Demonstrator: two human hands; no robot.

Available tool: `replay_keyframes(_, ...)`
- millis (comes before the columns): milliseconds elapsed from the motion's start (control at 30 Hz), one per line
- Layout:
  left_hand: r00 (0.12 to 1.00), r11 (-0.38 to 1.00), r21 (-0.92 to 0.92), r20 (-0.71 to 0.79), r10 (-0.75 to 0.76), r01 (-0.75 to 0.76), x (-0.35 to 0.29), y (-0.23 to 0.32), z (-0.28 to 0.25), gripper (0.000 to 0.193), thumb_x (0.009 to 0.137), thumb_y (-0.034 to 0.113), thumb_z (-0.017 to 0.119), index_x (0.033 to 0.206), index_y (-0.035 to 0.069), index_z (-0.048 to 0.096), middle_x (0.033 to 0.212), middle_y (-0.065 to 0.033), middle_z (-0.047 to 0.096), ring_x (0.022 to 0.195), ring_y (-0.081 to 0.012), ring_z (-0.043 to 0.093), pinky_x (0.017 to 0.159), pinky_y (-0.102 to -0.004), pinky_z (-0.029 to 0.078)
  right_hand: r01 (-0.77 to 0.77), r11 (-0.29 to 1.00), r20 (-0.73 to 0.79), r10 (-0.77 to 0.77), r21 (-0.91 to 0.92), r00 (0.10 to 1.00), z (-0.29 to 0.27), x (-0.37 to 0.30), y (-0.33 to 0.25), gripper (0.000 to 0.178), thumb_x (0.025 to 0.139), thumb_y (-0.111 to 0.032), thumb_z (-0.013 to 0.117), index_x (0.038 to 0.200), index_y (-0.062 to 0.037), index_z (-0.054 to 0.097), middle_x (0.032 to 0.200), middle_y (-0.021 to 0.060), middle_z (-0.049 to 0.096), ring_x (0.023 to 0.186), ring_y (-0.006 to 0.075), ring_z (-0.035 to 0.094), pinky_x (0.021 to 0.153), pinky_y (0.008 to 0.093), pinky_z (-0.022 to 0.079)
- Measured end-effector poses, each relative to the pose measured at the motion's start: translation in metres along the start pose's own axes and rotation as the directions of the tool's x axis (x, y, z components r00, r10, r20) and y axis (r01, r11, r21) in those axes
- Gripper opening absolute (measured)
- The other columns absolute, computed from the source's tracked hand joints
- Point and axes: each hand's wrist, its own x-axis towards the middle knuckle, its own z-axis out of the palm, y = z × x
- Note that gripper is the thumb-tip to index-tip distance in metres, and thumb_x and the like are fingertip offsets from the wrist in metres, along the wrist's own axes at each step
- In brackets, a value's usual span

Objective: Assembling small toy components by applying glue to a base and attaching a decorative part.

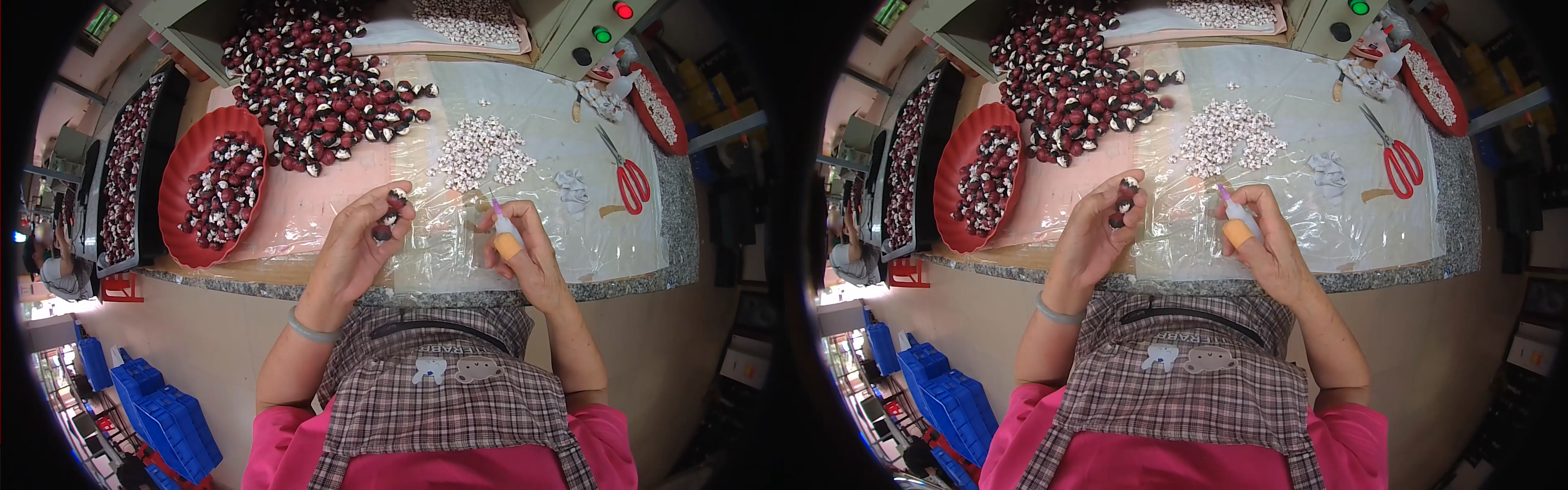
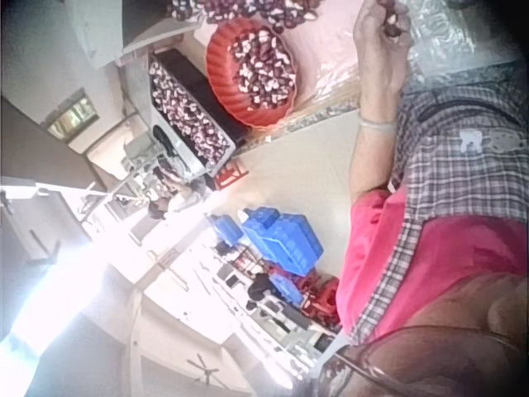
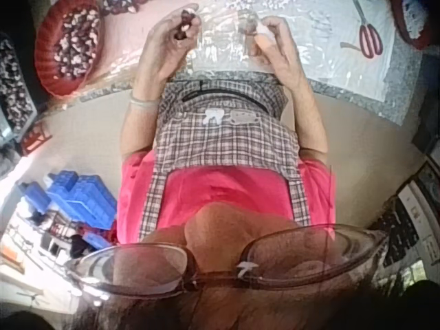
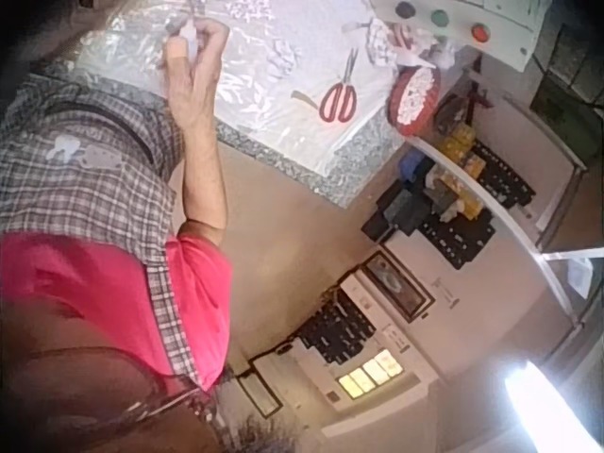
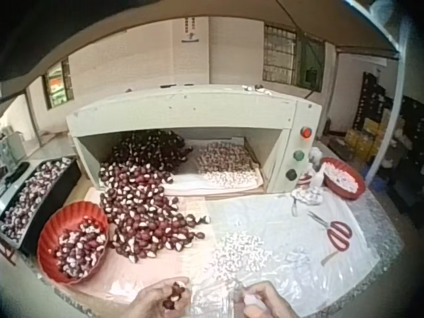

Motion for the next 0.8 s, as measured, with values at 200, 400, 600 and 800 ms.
replay_keyframes(200, 0.998, 0.996, 0.063, -0.035, -0.055, 0.057, -0.010, -0.013, 0.014, 0.034, 0.091, 0.014, 0.060, 0.121, -0.001, 0.055, 0.094, -0.0075, 0.061, 0.073, -0.0071, 0.052, 0.056, -0.0139, 0.041, 0.126, 0.977, -0.077, -0.141, -0.171, 0.987, 0.001, -0.001, -0.005, 0.026, 0.089, -0.011, 0.064, 0.111, -0.0009, 0.055, 0.104, 0.0044, 0.051, 0.075, 0.0079, 0.057, 0.049, 0.0171, 0.041)
replay_keyframes(400, 0.993, 0.995, 0.087, 0.108, 0.037, -0.046, -0.012, -0.027, 0.011, 0.023, 0.091, 0.010, 0.059, 0.112, 0.000, 0.056, 0.092, -0.0121, 0.064, 0.061, -0.0053, 0.045, 0.048, -0.0152, 0.032, 0.173, 0.985, -0.209, -0.165, 0.018, 0.964, -0.001, -0.005, -0.007, 0.041, 0.080, -0.004, 0.073, 0.115, 0.0001, 0.054, 0.099, 0.0069, 0.059, 0.079, 0.0095, 0.060, 0.055, 0.0174, 0.047)
replay_keyframes(600, 0.992, 0.990, 0.136, 0.130, 0.010, -0.027, -0.015, -0.033, 0.014, 0.029, 0.093, 0.012, 0.058, 0.118, -0.001, 0.056, 0.094, -0.0133, 0.066, 0.063, -0.0054, 0.046, 0.050, -0.0153, 0.033, 0.346, 0.874, -0.222, -0.432, -0.341, 0.874, 0.009, -0.008, -0.010, 0.043, 0.084, -0.013, 0.070, 0.119, -0.0012, 0.050, 0.095, 0.0140, 0.065, 0.066, 0.0099, 0.059, 0.051, 0.0186, 0.045)
replay_keyframes(800, 0.994, 0.980, 0.191, 0.107, 0.034, -0.055, -0.015, -0.037, 0.013, 0.029, 0.094, 0.013, 0.057, 0.119, -0.001, 0.057, 0.093, -0.0123, 0.066, 0.063, -0.0056, 0.046, 0.049, -0.0163, 0.033, 0.409, 0.774, -0.155, -0.535, -0.483, 0.830, 0.014, -0.017, -0.013, 0.041, 0.084, -0.013, 0.070, 0.118, 0.0030, 0.055, 0.095, 0.0131, 0.066, 0.085, 0.0175, 0.067, 0.070, 0.0261, 0.053)
